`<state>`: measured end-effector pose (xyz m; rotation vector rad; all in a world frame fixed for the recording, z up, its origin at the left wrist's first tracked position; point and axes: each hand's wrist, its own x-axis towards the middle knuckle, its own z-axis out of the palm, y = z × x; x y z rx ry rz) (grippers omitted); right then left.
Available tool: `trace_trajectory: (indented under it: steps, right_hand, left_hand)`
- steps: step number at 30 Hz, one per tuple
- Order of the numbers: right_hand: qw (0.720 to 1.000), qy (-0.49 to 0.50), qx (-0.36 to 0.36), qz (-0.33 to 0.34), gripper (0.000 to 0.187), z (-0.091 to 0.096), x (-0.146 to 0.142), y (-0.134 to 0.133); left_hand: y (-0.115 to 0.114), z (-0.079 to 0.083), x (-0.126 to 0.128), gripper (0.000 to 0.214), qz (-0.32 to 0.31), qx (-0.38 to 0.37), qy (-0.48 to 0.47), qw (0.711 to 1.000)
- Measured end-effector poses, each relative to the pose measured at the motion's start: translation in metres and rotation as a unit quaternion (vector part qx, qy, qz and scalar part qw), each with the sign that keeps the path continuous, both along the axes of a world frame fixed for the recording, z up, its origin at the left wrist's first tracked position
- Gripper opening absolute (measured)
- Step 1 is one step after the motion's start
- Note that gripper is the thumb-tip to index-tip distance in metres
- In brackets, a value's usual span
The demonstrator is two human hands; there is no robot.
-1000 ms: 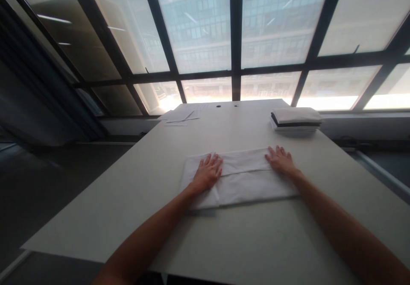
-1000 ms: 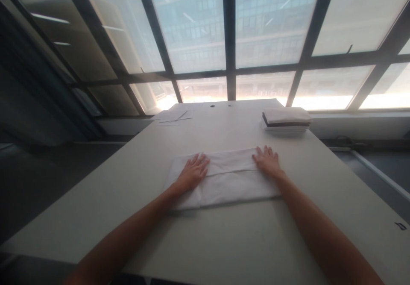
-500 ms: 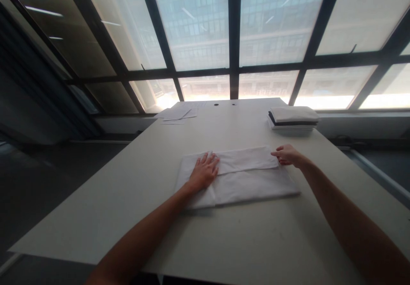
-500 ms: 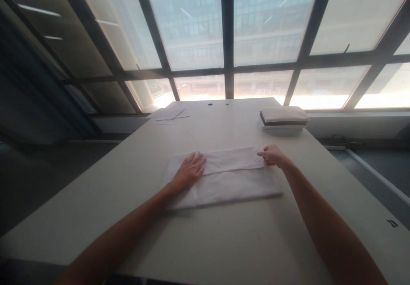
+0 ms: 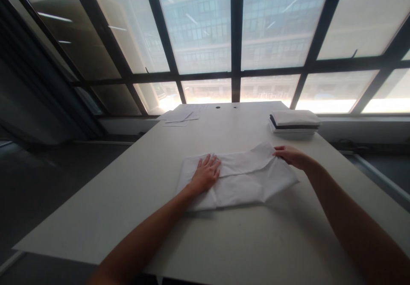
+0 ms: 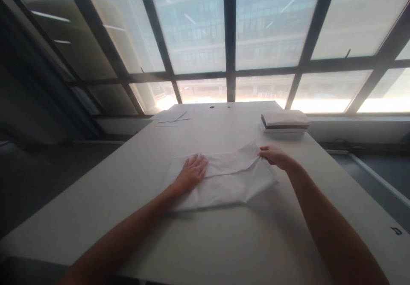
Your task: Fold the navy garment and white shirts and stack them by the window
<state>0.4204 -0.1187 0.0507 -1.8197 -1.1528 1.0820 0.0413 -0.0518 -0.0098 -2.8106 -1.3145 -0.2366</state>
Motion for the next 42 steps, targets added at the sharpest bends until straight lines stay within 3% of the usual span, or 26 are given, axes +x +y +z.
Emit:
trace_trajectory:
  steps: [3,6,12,18,22,27,31,32,34,37,42]
  right_hand:
    - [0.999,0.037,0.027,0.004,0.036,0.022,-0.026,-0.002]
    - [0.998,0.013,0.065,0.002,0.034,0.037,-0.058,-0.001]
    - [0.985,-0.114,0.114,0.052,0.022,0.044,-0.127,0.021]
    - [0.92,-0.365,0.082,0.12,0.02,0.028,-0.193,0.038]
    - [0.897,-0.415,0.054,0.144,0.026,0.0,-0.219,0.035]
    - [0.889,-0.402,0.111,0.191,0.031,-0.029,-0.222,0.027]
    - [0.917,-0.249,0.159,0.267,0.043,-0.031,-0.194,0.028]
    - [0.927,-0.219,0.169,0.253,0.045,-0.03,-0.183,0.029]
    - [0.94,-0.22,0.206,0.162,0.047,-0.032,-0.162,0.033]
    - [0.926,-0.3,0.227,0.039,0.051,-0.045,-0.141,0.035]
    - [0.922,-0.361,0.119,0.076,0.068,-0.073,-0.15,0.01]
  left_hand:
    - [0.001,0.0,0.002,0.049,-0.049,0.009,-0.01,0.999]
    - [0.0,0.002,0.004,0.049,-0.119,-0.008,-0.012,0.993]
    - [0.0,0.003,0.004,0.048,-0.16,-0.008,-0.015,0.987]
    - [0.0,0.003,0.004,0.043,-0.142,-0.035,-0.07,0.987]
    - [-0.001,0.005,0.005,0.038,-0.141,-0.049,-0.114,0.982]
    - [0.002,0.005,0.008,0.036,-0.123,-0.063,-0.138,0.981]
    - [0.004,0.005,0.008,0.028,-0.076,-0.067,-0.177,0.979]
    - [0.004,0.005,0.008,0.027,-0.065,-0.065,-0.185,0.978]
    - [0.003,0.005,0.009,0.026,-0.052,-0.058,-0.2,0.977]
    - [0.001,0.004,0.01,0.028,-0.045,-0.06,-0.229,0.97]
    - [0.007,0.004,0.011,0.032,-0.026,-0.082,-0.289,0.954]
